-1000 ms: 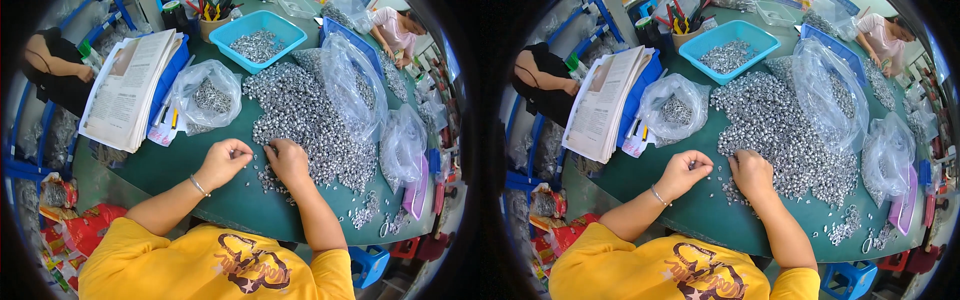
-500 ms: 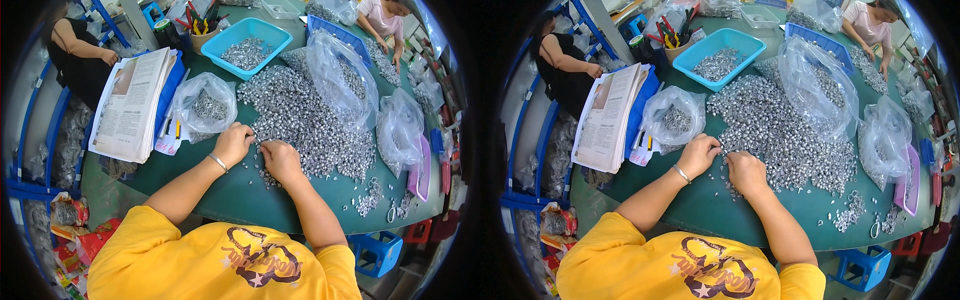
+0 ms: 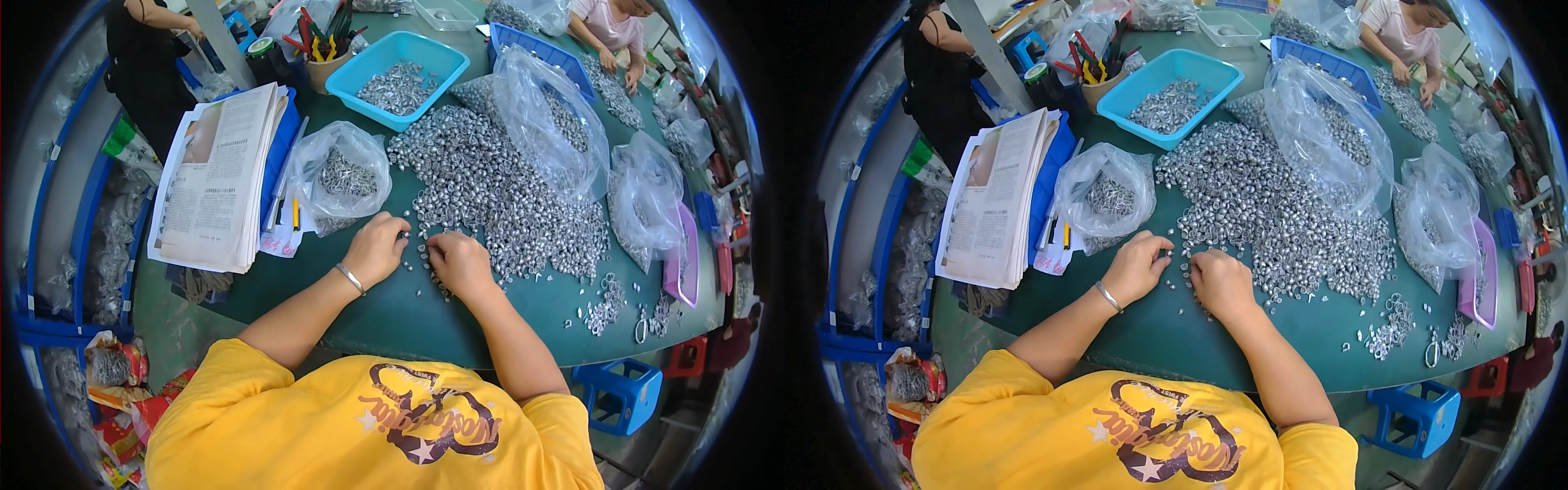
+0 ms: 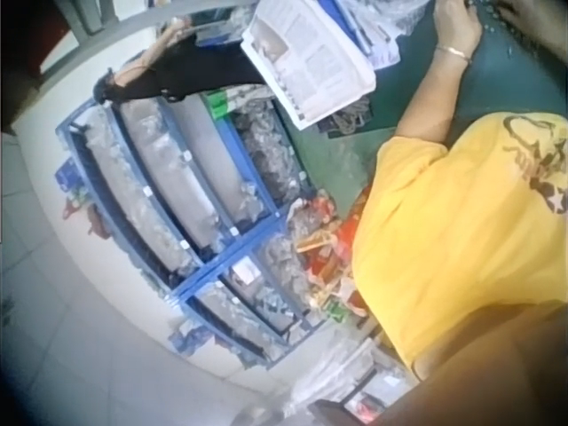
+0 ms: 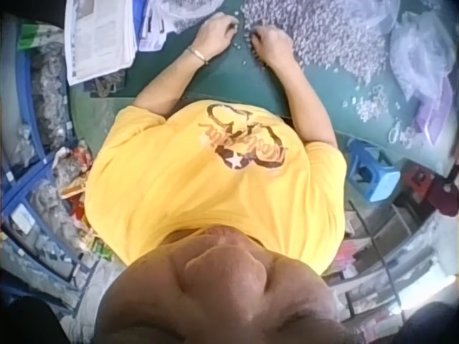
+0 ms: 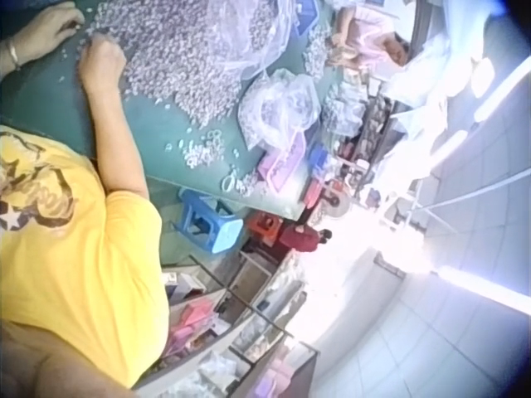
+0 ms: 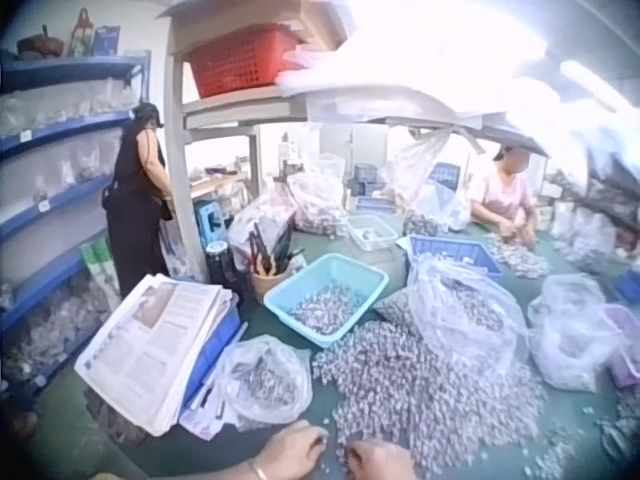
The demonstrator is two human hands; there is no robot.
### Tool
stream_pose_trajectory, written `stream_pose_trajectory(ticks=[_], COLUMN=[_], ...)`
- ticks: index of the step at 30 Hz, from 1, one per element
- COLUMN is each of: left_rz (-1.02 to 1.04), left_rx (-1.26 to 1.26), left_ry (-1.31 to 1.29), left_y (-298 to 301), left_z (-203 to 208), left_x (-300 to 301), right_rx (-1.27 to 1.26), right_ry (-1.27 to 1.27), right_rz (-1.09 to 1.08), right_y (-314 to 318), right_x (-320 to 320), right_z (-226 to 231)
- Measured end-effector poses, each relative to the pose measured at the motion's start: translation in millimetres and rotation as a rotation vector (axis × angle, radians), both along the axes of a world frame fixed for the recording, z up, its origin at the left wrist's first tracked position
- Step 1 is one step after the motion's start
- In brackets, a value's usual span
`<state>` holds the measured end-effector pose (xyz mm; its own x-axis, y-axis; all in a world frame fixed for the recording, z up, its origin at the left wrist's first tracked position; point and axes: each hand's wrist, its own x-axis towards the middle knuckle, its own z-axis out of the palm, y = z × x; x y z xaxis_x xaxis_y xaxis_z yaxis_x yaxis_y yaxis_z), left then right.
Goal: The person picks up metal links from a pile on the table and places them into smaller groups and plastic bags by hand.
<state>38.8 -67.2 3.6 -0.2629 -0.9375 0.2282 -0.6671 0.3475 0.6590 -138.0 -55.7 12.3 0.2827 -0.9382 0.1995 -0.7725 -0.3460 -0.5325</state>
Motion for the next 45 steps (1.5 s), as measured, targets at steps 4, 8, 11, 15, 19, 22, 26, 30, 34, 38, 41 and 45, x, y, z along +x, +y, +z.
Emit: stream_pose_trajectory(ticks=[4,8,11,15,19,22,26,30,34,38,41,45], left_rz=[-0.005,-0.03,-0.043,-0.07,-0.092,-0.094,-0.089,-0.062,-0.006,0.026,0.038,0.061], left_rx=[-0.014,0.002,-0.005,0.012,0.034,0.024,0.093,0.466,0.786,0.923,0.902,0.908], left_ry=[0.022,0.01,0.014,0.039,0.047,0.03,0.087,0.413,0.706,0.994,1.017,1.057], left_y=[0,-1,2,4,5,7,7,12,21,22,21,23], left_z=[-3,-1,-1,-5,0,1,5,11,15,12,15,12], left_x=[2,0,0,6,8,8,8,5,4,7,5,5], right_rx=[-0.071,0.0,-0.005,-0.01,0.082,0.424,0.64,0.88,1.0,0.997,0.646,0.015], right_ry=[-0.061,0.007,0.046,0.029,-0.214,-0.551,-0.812,-1.235,-1.575,-1.631,-0.867,-0.108], right_rz=[-0.021,-0.021,0.005,0.066,0.048,0.017,0.026,0.047,0.01,-0.031,-0.065,-0.049], right_y=[4,7,6,4,5,9,14,18,12,-11,-27,-34], right_x=[-1,4,5,6,3,-2,-11,-24,-38,-35,-28,-6], right_z=[1,3,0,-1,0,9,11,7,-1,14,14,6])
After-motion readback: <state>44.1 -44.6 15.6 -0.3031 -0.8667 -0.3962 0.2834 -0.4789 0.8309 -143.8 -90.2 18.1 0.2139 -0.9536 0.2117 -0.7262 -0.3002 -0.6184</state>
